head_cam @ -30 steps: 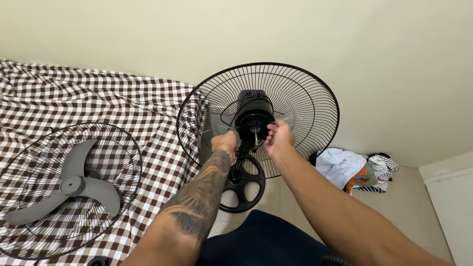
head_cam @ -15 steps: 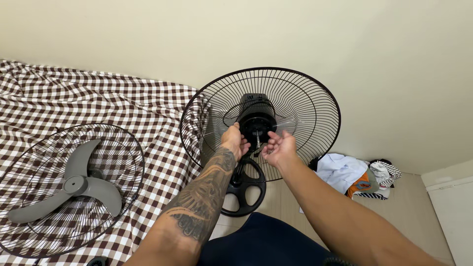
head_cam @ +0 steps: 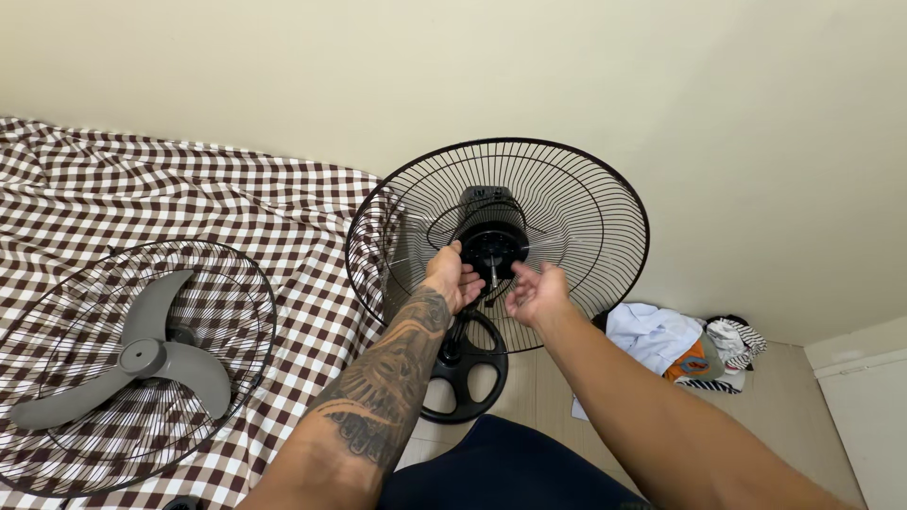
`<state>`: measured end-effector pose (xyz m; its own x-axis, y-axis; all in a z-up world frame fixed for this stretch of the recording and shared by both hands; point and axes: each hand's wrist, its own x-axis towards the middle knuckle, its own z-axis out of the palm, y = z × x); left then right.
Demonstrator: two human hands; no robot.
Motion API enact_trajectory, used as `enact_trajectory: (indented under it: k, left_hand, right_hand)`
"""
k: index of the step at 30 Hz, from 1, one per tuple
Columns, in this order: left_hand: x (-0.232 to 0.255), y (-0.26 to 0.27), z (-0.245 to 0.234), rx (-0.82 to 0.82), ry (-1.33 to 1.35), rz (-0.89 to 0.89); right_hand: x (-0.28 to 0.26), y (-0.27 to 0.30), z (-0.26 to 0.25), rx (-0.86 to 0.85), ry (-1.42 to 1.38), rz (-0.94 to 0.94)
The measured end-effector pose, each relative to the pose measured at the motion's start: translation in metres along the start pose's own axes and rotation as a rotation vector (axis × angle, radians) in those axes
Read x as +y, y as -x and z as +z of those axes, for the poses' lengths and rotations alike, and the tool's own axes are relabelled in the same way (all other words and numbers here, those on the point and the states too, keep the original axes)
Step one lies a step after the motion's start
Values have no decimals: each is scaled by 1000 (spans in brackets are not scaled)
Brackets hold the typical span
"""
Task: The person disassembles a standing electric fan by removing the front grille, unscrewing the blade hub, detaching the fan blades, and removing the rear grille. The parts are placed on a nearby bed.
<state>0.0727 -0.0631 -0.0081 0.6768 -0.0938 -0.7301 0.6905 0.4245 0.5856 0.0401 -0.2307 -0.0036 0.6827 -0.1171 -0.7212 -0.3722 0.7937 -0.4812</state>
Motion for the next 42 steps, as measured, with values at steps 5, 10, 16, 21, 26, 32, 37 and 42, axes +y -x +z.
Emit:
enact_trajectory:
  k: [5,10,16,21,26,32,37,42]
  left_hand:
    - [1,9,-1,-17,34,18]
    - [5,16,3,21,-32,47]
    - [-5,-7,3,-97,-22,67]
    - [-12,-13,2,-175,-127,41]
    - [-18,30,-14,-111,-316,68]
    - [-29,70,-28,-234,-307,47]
    - [-37,86,-40,-334,-207,177]
    - [-38,104,-64,-284,-249,255]
  right_hand:
    - [3,-7,-6,-190,-151,-31]
    - [5,-5,-5,-104,16,28]
    - [2,-3,5,120,141,144]
    - [4,4,5,7,305,210]
    - [-6,26,-2,-84,569,180]
    - [-2,50,-24,-270,614,222]
    - [6,60,-31,-430,641,151]
    - [21,62,-21,-475,663,111]
